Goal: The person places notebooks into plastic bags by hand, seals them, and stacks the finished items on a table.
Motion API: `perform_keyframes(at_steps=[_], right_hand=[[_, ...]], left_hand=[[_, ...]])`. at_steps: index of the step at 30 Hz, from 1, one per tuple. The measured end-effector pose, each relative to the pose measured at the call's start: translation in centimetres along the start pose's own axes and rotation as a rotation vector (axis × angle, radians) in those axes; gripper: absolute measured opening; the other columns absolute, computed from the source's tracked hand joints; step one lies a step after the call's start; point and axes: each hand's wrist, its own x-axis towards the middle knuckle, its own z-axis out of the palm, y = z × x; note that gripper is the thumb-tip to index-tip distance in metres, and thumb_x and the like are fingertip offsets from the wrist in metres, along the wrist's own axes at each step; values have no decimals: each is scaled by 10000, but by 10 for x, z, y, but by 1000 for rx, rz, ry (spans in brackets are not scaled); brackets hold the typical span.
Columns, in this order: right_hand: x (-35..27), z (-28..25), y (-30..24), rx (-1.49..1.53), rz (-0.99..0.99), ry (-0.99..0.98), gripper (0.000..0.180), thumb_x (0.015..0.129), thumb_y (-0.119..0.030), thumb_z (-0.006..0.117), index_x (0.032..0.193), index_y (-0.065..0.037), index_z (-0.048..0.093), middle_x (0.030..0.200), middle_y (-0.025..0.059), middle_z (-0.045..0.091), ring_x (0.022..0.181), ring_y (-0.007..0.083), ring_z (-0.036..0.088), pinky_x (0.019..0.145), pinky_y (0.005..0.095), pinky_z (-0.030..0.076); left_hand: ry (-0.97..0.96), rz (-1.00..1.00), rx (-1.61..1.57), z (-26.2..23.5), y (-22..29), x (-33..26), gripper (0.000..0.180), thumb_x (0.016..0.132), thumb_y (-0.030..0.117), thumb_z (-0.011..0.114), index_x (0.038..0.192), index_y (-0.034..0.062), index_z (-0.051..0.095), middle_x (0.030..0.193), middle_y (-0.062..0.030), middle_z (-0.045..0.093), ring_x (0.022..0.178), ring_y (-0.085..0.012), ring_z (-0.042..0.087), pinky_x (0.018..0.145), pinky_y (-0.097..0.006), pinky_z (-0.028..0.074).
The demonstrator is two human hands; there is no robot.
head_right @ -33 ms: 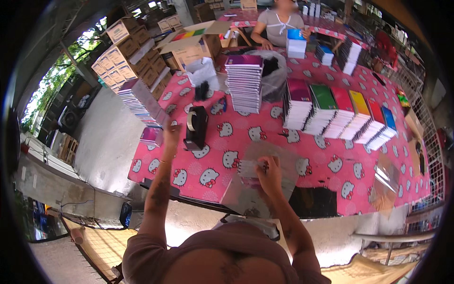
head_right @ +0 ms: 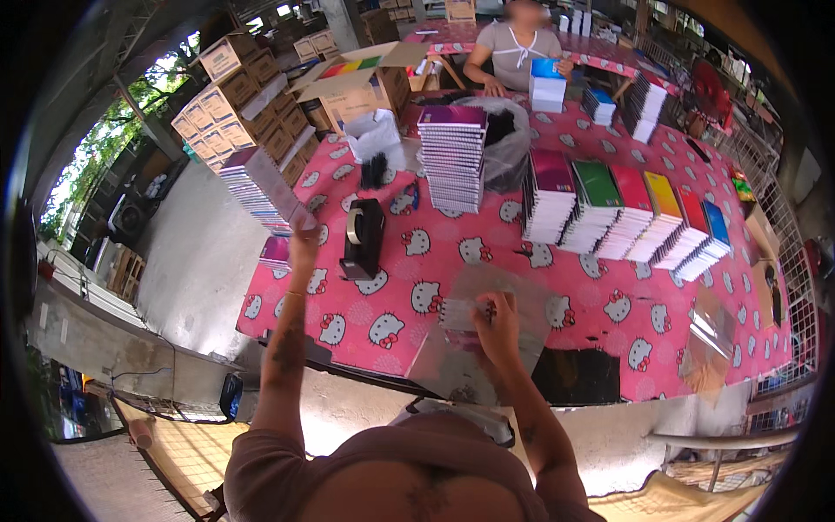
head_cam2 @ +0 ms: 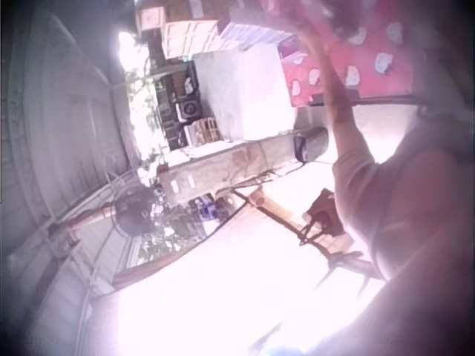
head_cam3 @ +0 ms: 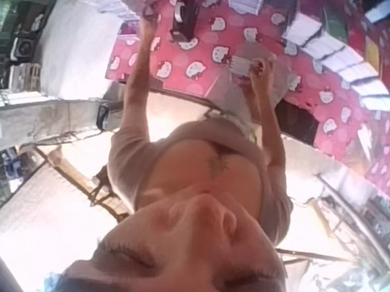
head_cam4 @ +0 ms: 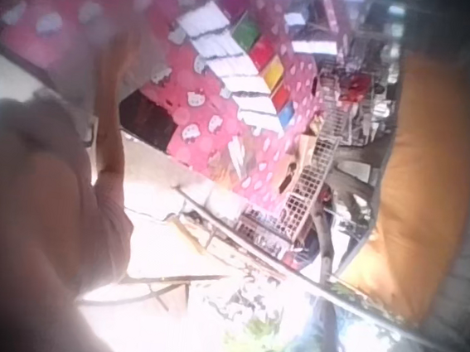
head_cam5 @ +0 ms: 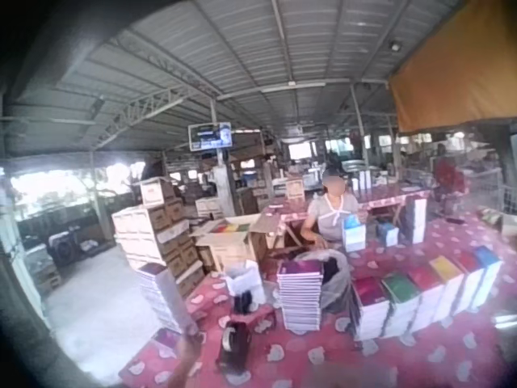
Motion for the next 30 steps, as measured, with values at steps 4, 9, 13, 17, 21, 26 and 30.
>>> perform_keyframes(at_steps=[4, 9, 13, 17, 21, 26, 30], right_hand=[[-1, -11, 18, -23, 30, 110, 269, 777, -37, 724, 1016, -54, 602, 1004, 79, 532, 848, 192, 549, 777, 321, 470], [-3, -6, 20, 10, -29, 162, 270, 775, -36, 728, 1013, -58, 603, 977, 74, 533, 833, 182, 538, 767, 320, 468], [-3, -6, 25, 9, 27, 170, 275, 775, -29, 729, 1018, -50, 603, 993, 74, 528, 841, 181, 541, 768, 316, 470], [-8, -3, 25, -10, 20, 194, 274, 774, -32, 733, 1017, -44, 606, 1009, 77, 524, 847, 181, 546, 770, 309, 472], [-11, 7, 19, -4, -12, 216, 268, 778, -34, 733, 1016, -46, 610, 1008, 79, 526, 847, 185, 547, 774, 311, 472], [-10, 4, 18, -11, 8, 236, 274, 788, -35, 713, 1045, -49, 619, 1005, 103, 533, 874, 236, 562, 793, 347, 475], [-13, 0, 18, 38, -43, 230, 324, 803, -36, 717, 1116, -57, 637, 1022, 110, 538, 888, 237, 568, 795, 334, 475]], left_hand=[[-167, 44, 558, 0, 30, 48, 827, 854, 271, 670, 1551, 161, 240, 876, -221, 714, 807, -423, 694, 699, -542, 527], [-310, 6, 741, -19, 39, 88, 994, 856, 257, 668, 1591, 182, 3, 917, -273, 704, 845, -458, 687, 735, -539, 539], [-271, 33, 610, -6, 52, 102, 1028, 841, 288, 693, 1587, 132, 3, 940, -287, 703, 891, -482, 676, 779, -544, 527], [-313, 30, 594, 6, 55, 113, 1033, 836, 288, 692, 1583, 113, 2, 977, -300, 697, 917, -477, 675, 793, -540, 527], [-280, 83, 600, -13, 45, 126, 1046, 838, 330, 685, 1581, 116, -18, 996, -306, 692, 923, -474, 675, 796, -525, 535], [-504, 496, 481, 37, 107, 44, 245, 908, 191, 619, 1096, 60, 707, 998, -144, 734, 815, -359, 713, 700, -429, 569], [-909, 687, -223, 53, 200, -114, 775, 823, 401, 769, 1418, 11, 463, 1347, -262, 542, 1243, -375, 547, 1037, -458, 435]])
